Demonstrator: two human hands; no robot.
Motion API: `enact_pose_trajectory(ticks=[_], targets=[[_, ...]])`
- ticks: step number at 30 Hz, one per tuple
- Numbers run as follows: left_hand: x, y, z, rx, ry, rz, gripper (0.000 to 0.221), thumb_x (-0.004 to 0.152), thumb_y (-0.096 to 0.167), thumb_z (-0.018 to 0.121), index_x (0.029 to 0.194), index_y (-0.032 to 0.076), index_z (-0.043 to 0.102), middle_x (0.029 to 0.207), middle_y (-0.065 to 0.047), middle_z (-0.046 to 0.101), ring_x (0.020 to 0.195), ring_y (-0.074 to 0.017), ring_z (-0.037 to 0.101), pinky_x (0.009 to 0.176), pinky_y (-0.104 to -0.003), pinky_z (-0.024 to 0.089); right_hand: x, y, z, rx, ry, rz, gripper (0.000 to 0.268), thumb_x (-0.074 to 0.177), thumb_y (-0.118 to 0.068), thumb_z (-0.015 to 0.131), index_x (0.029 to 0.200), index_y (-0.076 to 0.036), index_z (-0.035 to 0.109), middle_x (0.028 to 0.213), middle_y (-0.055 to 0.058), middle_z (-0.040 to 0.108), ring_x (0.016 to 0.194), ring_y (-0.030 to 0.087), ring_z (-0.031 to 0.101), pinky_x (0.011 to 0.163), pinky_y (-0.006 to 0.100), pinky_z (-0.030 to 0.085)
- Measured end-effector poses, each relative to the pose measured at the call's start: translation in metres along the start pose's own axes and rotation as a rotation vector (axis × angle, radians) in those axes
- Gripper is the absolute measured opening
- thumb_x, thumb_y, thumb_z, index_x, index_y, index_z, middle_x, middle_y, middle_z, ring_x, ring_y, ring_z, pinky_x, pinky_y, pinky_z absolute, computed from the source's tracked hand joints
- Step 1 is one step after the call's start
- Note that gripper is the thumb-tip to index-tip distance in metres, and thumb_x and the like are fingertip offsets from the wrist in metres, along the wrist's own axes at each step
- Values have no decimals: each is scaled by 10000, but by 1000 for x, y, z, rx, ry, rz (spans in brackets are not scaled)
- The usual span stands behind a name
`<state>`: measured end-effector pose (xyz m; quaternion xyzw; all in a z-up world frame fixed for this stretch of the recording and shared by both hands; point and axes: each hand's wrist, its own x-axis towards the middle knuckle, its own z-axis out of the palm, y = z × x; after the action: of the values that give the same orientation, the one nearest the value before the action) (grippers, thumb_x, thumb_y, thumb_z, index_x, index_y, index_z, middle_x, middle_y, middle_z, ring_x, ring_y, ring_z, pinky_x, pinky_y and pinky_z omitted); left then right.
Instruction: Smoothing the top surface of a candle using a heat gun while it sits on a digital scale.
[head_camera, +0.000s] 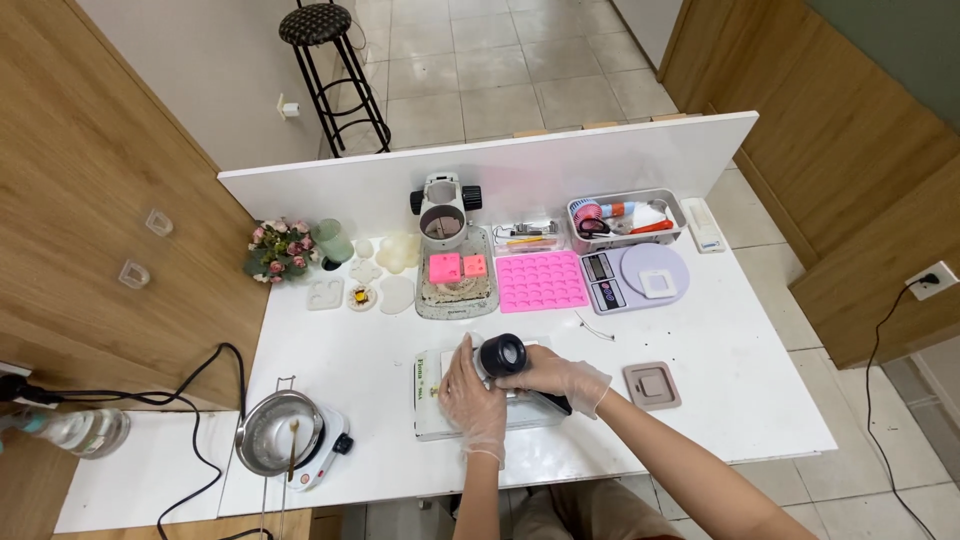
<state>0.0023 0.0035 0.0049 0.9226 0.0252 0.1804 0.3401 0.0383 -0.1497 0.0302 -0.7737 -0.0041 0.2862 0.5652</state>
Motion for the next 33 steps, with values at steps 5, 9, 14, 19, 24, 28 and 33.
enact_pose_trajectory(ticks=[5, 9, 14, 19, 24, 28, 33], targets=[[-4, -9, 11, -27, 26, 2, 892, 722, 160, 775, 1525, 213, 388, 1430, -34, 560, 1317, -204, 517, 1099, -411, 324, -9, -5, 2, 68, 6, 15, 450, 788, -233, 833, 1186, -65, 709, 1037, 39, 755, 852, 109, 679, 741, 293, 585], [-5, -7, 7, -32, 75, 21, 869, 720, 156, 767, 1511, 218, 412, 1417, -21, 572, 1340, -188, 515, 1108, -401, 337, -10, -8, 2, 28, -2, 28, 447, 794, -236, 833, 1192, -75, 706, 1039, 29, 758, 864, 98, 675, 746, 281, 582], [-4, -5, 4, -44, 54, 42, 897, 690, 108, 763, 1510, 196, 410, 1422, -27, 558, 1363, -189, 479, 1111, -415, 315, -9, -5, 3, 1, 27, 13, 429, 800, -238, 832, 1182, -80, 718, 1021, 27, 757, 839, 91, 657, 734, 268, 573], [-6, -6, 7, -53, 47, 41, 887, 711, 116, 768, 1514, 198, 401, 1425, -32, 549, 1360, -198, 477, 1115, -414, 308, -8, -4, 3, 19, 24, 16, 391, 800, -233, 826, 1146, -76, 731, 983, 31, 752, 795, 94, 649, 696, 274, 576], [-5, -7, 7, -58, 64, 41, 877, 722, 119, 772, 1513, 197, 401, 1425, -32, 546, 1360, -196, 475, 1114, -416, 305, -4, -7, 2, -18, 3, 6, 356, 810, -228, 813, 1115, -58, 742, 950, 35, 750, 748, 105, 645, 662, 276, 570], [-5, -7, 7, -65, 57, 44, 888, 704, 119, 775, 1504, 195, 397, 1423, -30, 542, 1359, -196, 472, 1119, -414, 295, 0, -4, 1, -32, -6, 24, 360, 807, -227, 817, 1105, -44, 736, 927, 38, 749, 733, 113, 645, 662, 275, 568], [-6, -7, 7, -63, 19, 6, 872, 719, 128, 774, 1504, 211, 402, 1425, -23, 541, 1353, -187, 473, 1118, -407, 288, 4, 3, 1, -17, -10, 2, 357, 799, -224, 824, 1086, -31, 734, 893, 41, 742, 727, 108, 638, 668, 278, 564]])
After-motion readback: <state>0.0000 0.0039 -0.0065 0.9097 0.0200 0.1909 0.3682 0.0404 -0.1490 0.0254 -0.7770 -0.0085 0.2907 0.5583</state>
